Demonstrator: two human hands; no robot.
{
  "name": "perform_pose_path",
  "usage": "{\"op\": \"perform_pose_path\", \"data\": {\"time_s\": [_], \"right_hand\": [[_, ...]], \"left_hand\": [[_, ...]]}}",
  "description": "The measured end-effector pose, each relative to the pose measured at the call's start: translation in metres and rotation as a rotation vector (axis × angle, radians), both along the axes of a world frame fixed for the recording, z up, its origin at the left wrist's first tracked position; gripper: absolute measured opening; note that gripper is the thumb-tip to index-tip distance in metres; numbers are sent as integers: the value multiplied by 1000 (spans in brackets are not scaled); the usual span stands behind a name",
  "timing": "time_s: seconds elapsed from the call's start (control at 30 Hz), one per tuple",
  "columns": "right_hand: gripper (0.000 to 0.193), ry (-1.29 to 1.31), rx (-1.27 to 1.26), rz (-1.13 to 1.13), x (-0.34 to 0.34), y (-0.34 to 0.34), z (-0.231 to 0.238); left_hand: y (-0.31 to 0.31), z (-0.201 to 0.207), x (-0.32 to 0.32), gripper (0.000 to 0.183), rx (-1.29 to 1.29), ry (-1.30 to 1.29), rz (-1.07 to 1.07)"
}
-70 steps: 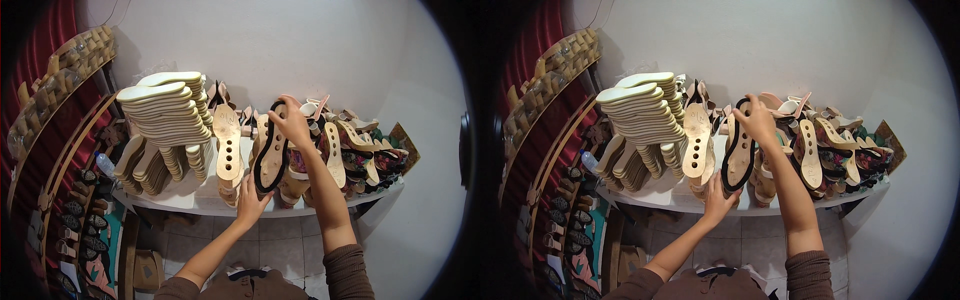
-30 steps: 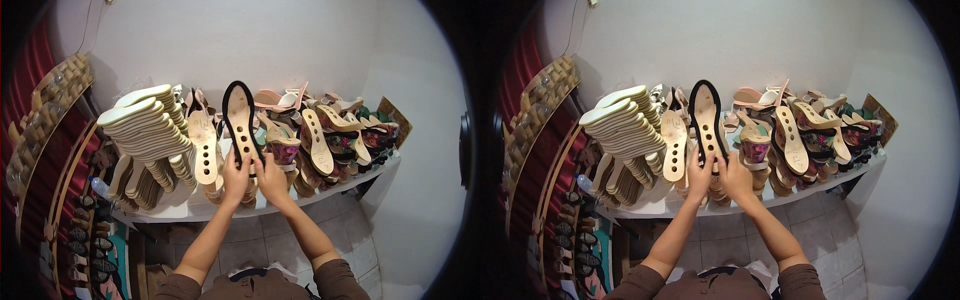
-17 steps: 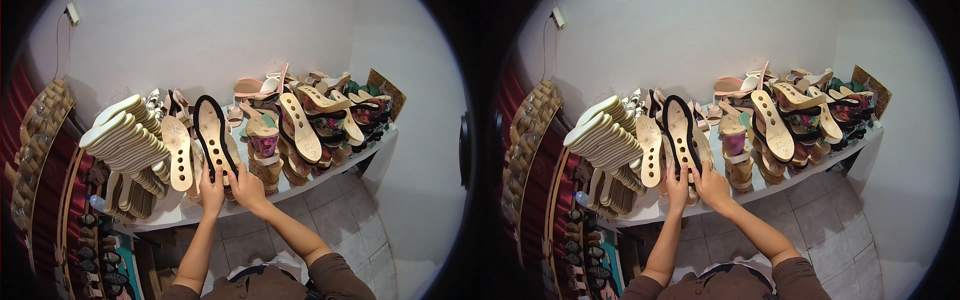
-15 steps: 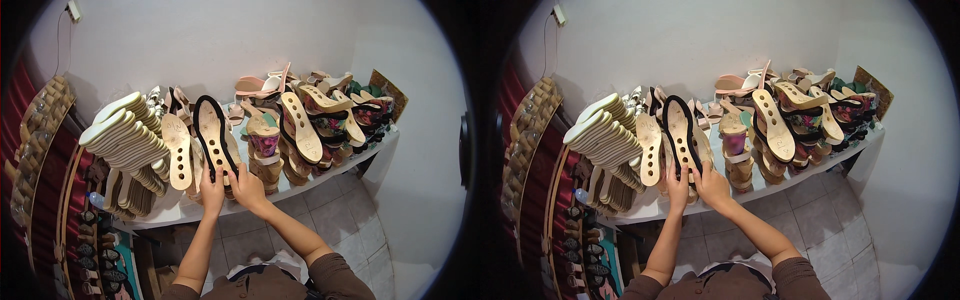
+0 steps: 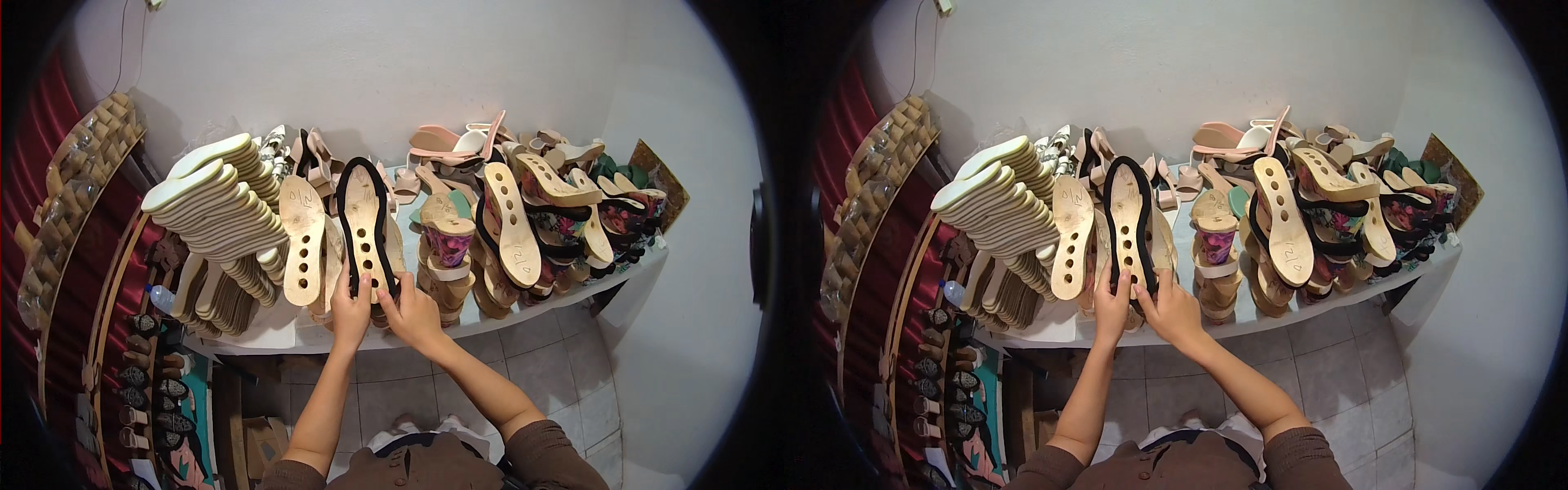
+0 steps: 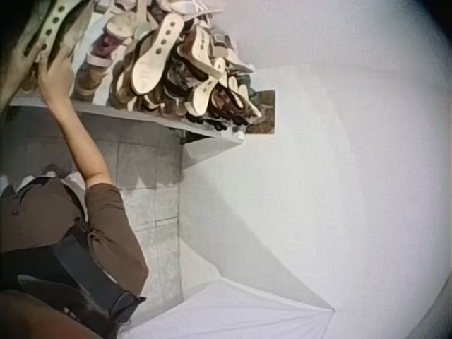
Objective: Picking up and inspecting various shoe components including lasts, soles, and straps on a factory workbench.
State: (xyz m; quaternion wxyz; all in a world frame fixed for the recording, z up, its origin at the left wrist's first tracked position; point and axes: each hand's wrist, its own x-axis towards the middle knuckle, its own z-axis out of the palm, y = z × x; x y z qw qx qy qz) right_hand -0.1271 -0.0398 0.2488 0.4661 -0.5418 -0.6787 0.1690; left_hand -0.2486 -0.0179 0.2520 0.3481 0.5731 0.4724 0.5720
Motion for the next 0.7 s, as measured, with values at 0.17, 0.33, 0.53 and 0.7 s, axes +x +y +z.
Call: {"op": "perform_pose_path", "data": {"time_s": [0.17, 0.33, 0.53, 0.7], "right_hand": [[46, 34, -13, 39, 5, 1, 4], [44, 35, 23, 36, 4, 0, 2], [42, 44, 119, 28, 3, 1, -2], [42, 41, 118, 31, 5, 0, -3]], "left_hand": [[-1, 1, 2, 46, 22, 7, -18], [-2, -1, 3, 45, 55, -51, -34], [-3, -4, 4, 45, 68, -75, -25], [-7, 3, 6, 44, 63, -74, -19]]}}
